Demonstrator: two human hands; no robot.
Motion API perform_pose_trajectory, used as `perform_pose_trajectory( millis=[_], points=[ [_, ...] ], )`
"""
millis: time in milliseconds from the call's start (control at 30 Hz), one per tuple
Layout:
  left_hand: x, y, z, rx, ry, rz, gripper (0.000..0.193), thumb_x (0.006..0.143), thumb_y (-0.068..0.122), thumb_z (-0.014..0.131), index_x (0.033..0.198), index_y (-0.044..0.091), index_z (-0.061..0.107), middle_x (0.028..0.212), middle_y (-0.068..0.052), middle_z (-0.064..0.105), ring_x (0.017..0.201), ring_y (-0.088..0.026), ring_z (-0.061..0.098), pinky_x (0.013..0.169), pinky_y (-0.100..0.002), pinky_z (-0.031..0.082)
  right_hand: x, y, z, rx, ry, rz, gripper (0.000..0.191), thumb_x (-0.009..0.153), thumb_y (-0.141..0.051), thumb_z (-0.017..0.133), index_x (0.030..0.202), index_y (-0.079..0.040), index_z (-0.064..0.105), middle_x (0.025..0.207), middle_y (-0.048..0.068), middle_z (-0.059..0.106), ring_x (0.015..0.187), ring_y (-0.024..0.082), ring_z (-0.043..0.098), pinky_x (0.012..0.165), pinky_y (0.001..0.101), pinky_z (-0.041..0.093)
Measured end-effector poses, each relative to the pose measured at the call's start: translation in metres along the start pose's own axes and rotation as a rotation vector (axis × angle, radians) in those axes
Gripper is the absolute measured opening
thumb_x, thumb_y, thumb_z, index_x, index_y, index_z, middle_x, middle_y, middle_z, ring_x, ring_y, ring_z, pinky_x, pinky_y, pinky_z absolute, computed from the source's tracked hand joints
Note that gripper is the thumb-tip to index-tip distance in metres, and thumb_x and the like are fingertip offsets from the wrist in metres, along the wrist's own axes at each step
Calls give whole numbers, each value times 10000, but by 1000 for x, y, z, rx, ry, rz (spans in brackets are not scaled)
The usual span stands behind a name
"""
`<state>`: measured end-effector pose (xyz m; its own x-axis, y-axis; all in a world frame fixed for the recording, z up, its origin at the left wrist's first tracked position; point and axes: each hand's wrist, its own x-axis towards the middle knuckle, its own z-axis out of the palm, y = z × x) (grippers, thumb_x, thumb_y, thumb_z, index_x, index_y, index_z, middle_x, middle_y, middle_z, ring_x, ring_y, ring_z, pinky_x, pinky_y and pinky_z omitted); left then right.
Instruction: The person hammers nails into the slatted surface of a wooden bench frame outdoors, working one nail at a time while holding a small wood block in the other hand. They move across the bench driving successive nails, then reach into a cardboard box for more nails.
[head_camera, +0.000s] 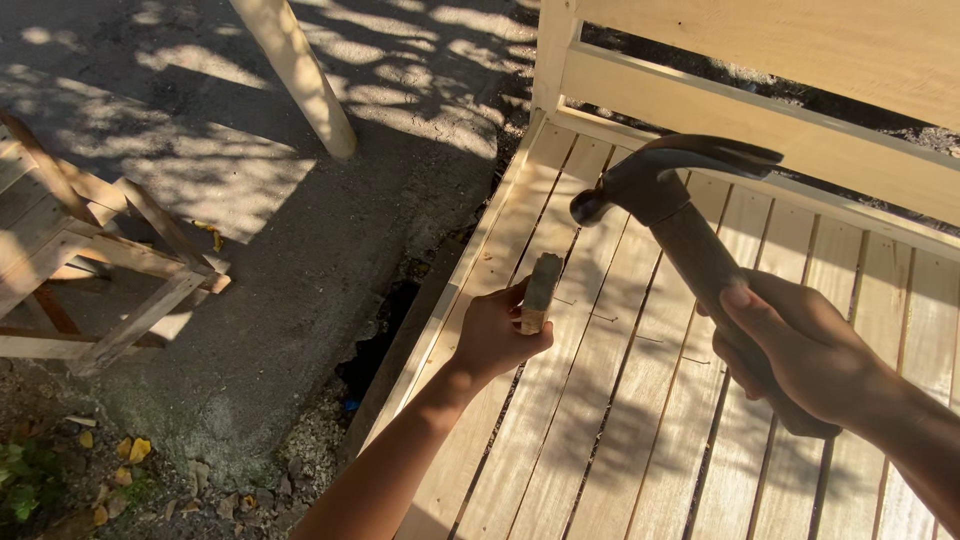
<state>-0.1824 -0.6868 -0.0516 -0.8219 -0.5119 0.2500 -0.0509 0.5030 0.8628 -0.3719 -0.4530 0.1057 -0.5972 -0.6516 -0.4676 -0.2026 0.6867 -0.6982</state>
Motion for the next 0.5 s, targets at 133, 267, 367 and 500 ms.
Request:
perform_pose_trajectory(
  millis=[133,267,367,500],
  points=[
    [11,6,6,145,10,-28,234,732,152,684,959,107,652,764,-69,686,689,-275,705,606,-392,561,-14,4,-20,175,180,-180,561,1054,-534,455,1161,8,546,645,115,586,498,207,578,439,398,512],
    [7,7,11,131,26,-54,377,690,84,678,1040,81,538,941,-134,632,802,-371,653,657,-446,550,-33,14,-44,202,207,-223,602,1063,-575,478,1211,4,555,719,140,535,536,195,549,412,367,503],
    [-7,3,14,40,-1,-68,467,734,90,671,1160,95,480,945,-129,609,849,-370,656,700,-470,541,-46,9,-50,216,221,-345,607,1050,-562,516,1220,20,552,708,140,532,542,197,535,360,346,465],
    [-18,-8,21,-24,-13,-88,430,752,76,645,1147,88,475,986,-123,596,879,-362,662,744,-473,561,-52,-14,-16,334,31,-666,518,1057,-474,550,1136,37,561,775,121,532,593,148,512,456,306,446]
  ],
)
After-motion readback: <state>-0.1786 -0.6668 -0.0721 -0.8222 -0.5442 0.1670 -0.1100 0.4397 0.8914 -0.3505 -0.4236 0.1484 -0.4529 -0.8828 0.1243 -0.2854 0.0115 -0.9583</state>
